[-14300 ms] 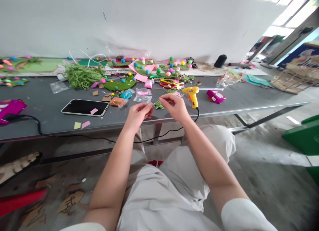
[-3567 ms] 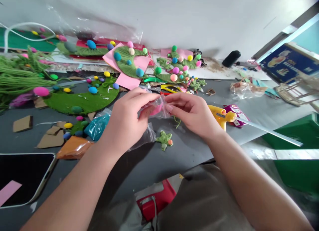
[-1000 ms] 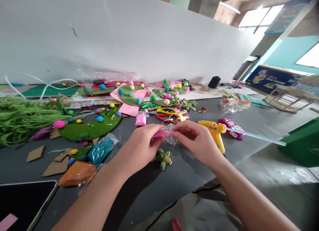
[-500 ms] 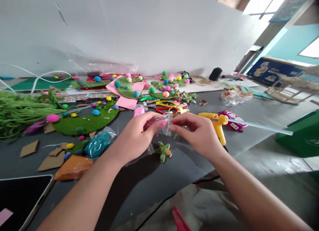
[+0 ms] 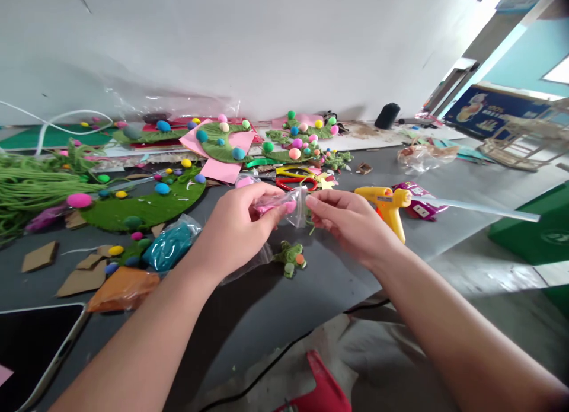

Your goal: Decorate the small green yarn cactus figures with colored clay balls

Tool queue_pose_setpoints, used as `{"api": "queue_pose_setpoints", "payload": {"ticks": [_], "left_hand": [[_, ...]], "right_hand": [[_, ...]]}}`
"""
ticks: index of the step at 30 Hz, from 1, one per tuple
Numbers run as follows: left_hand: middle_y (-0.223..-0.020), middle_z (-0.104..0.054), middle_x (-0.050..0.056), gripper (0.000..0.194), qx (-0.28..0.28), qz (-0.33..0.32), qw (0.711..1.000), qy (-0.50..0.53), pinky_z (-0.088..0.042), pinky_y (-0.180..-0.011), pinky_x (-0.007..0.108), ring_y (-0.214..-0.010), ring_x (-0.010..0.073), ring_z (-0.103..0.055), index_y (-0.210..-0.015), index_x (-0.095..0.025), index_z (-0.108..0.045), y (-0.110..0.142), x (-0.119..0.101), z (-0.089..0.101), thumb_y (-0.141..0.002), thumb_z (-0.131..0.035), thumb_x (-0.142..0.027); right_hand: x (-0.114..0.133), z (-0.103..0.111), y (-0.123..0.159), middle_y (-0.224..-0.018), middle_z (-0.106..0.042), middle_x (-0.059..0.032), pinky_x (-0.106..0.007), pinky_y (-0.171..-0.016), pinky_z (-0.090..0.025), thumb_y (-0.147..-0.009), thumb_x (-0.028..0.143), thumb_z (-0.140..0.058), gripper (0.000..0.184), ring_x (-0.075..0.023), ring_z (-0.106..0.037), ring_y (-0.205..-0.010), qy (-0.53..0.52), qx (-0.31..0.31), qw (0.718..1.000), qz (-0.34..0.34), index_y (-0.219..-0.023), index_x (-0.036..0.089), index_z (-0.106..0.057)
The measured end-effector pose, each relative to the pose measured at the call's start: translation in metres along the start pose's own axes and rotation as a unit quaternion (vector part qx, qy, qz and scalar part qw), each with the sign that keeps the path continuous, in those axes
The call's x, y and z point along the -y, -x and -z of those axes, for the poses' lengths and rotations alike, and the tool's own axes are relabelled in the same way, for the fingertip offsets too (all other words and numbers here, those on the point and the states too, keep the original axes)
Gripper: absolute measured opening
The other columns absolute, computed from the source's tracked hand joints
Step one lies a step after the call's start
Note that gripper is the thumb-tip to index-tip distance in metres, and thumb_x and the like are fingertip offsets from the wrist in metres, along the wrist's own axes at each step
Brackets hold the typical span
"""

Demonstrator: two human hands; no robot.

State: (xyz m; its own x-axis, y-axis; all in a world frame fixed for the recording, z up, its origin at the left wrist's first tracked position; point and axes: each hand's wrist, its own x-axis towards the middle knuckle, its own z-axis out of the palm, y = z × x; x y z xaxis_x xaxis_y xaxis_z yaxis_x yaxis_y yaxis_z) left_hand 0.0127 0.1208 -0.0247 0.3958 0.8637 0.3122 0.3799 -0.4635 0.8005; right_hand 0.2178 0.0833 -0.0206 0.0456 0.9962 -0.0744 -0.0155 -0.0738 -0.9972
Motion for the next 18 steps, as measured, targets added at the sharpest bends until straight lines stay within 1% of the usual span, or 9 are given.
{"api": "queue_pose_setpoints", "payload": {"ticks": [2, 4, 7, 9, 13, 15, 18], "left_hand": [[-0.099, -0.08, 0.008, 0.03, -0.022, -0.004, 1.0, -0.009, -0.058, -0.063, 0.03, -0.08, 0.0223, -0.074, -0.106, -0.021, -0.075, -0.001, 0.002, 0.0, -0.093, -0.07, -0.048], [-0.098, -0.08, 0.009, 0.031, -0.035, -0.005, 0.999, -0.013, -0.058, -0.062, 0.03, -0.079, 0.0224, -0.074, -0.108, -0.021, -0.074, -0.001, 0.003, 0.0, -0.092, -0.073, -0.047], [-0.091, -0.079, 0.007, 0.032, -0.027, -0.007, 1.0, 0.003, -0.057, -0.059, 0.028, -0.073, 0.0202, -0.073, -0.11, -0.021, -0.074, -0.002, 0.002, -0.001, -0.091, -0.074, -0.046], [-0.088, -0.079, 0.006, 0.032, -0.019, -0.002, 1.0, 0.017, -0.056, -0.058, 0.027, -0.071, 0.0193, -0.072, -0.11, -0.02, -0.074, -0.002, 0.0, -0.002, -0.09, -0.075, -0.045], [-0.091, -0.078, 0.005, 0.034, -0.017, 0.036, 0.999, 0.034, -0.056, -0.064, 0.028, -0.075, 0.0199, -0.072, -0.112, -0.02, -0.074, -0.002, -0.005, -0.002, -0.09, -0.075, -0.045], [-0.091, -0.078, 0.005, 0.033, -0.018, 0.049, 0.998, 0.043, -0.056, -0.065, 0.028, -0.076, 0.0201, -0.072, -0.111, -0.021, -0.075, -0.002, -0.008, -0.001, -0.089, -0.075, -0.045], [-0.088, -0.077, 0.004, 0.035, -0.015, 0.061, 0.996, 0.056, -0.055, -0.063, 0.028, -0.073, 0.0195, -0.072, -0.111, -0.022, -0.075, -0.003, -0.012, -0.001, -0.087, -0.078, -0.047]], "right_hand": [[0.0, 0.003, 0.0, -0.073, -0.058, 0.001, -0.023, -0.062, -0.045, -0.073, 0.049, -0.088, 0.037, -0.0095, -0.051, -0.067, -0.006, -0.001, 1.0, -0.006, -0.078, 0.017, -0.071], [-0.002, 0.006, 0.001, -0.075, -0.06, 0.0001, -0.024, -0.066, -0.049, -0.075, 0.047, -0.088, 0.034, -0.0104, -0.055, -0.071, -0.005, -0.001, 1.0, -0.012, -0.077, 0.017, -0.072], [-0.004, 0.007, 0.004, -0.084, -0.066, -0.0016, -0.027, -0.075, -0.054, -0.077, 0.044, -0.087, 0.03, -0.0121, -0.061, -0.077, 0.006, -0.003, 1.0, -0.016, -0.088, 0.018, -0.076], [-0.006, 0.005, 0.004, -0.089, -0.069, -0.0026, -0.028, -0.077, -0.056, -0.078, 0.043, -0.086, 0.03, -0.0128, -0.062, -0.079, 0.015, 0.004, 1.0, -0.004, -0.094, 0.019, -0.078], [-0.005, 0.004, 0.006, -0.087, -0.07, -0.0023, -0.026, -0.075, -0.057, -0.078, 0.038, -0.087, 0.026, -0.012, -0.063, -0.077, 0.029, 0.002, 0.999, 0.031, -0.09, 0.018, -0.076], [-0.003, 0.007, 0.007, -0.087, -0.072, -0.0029, -0.027, -0.079, -0.059, -0.081, 0.037, -0.085, 0.024, -0.0129, -0.067, -0.08, 0.03, 0.004, 0.999, 0.025, -0.089, 0.018, -0.074], [-0.001, 0.015, 0.011, -0.094, -0.077, -0.006, -0.031, -0.086, -0.061, -0.085, 0.037, -0.083, 0.023, -0.0158, -0.073, -0.089, 0.022, 0.024, 0.999, 0.012, -0.093, 0.017, -0.072]]}}
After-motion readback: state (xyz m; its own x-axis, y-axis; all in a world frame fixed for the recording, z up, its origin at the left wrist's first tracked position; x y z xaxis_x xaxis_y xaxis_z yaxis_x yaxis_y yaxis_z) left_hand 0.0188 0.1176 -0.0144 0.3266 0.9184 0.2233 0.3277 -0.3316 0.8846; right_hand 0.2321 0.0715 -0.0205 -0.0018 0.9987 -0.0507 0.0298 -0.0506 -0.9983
